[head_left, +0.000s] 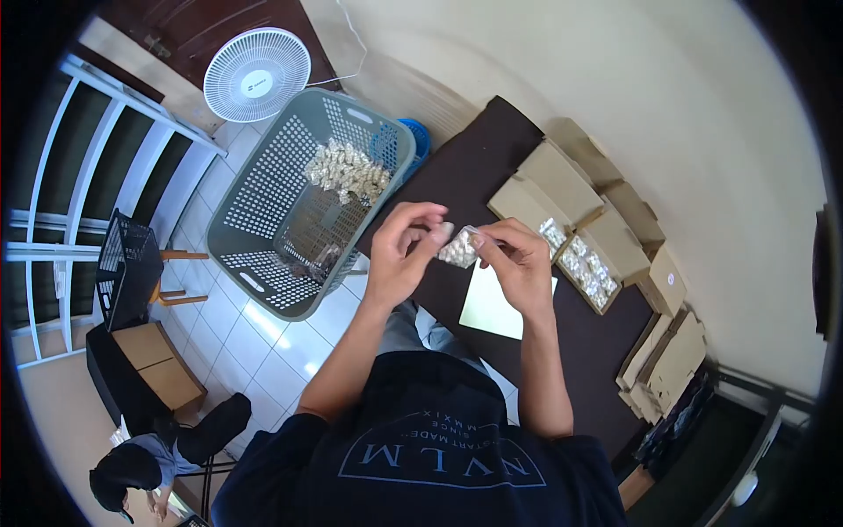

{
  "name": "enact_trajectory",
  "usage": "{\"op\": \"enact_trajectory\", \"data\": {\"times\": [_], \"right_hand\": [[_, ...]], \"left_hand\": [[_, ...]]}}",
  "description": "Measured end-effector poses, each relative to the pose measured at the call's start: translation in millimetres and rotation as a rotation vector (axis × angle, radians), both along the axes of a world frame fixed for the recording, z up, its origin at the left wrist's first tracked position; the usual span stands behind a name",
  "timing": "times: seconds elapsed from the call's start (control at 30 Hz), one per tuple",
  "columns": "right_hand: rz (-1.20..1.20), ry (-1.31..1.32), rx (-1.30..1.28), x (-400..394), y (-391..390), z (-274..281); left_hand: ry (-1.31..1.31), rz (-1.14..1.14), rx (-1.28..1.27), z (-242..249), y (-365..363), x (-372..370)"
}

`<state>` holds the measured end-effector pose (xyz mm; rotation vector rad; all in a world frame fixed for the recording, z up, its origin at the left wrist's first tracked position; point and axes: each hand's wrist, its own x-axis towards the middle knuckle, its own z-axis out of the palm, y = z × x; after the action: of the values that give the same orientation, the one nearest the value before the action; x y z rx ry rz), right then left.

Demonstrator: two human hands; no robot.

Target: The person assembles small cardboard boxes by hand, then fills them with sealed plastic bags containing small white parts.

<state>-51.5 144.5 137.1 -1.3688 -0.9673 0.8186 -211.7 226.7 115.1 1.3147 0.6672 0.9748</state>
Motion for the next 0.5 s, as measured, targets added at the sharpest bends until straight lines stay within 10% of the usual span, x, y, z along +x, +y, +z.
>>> {"op": "enact_trajectory", "data": {"times": [0.5], "right_hand": [[0.047, 0.215, -0.027, 9, -103, 9]], "left_hand": [[0.039, -0.114, -0.018, 3, -85, 36]]}}
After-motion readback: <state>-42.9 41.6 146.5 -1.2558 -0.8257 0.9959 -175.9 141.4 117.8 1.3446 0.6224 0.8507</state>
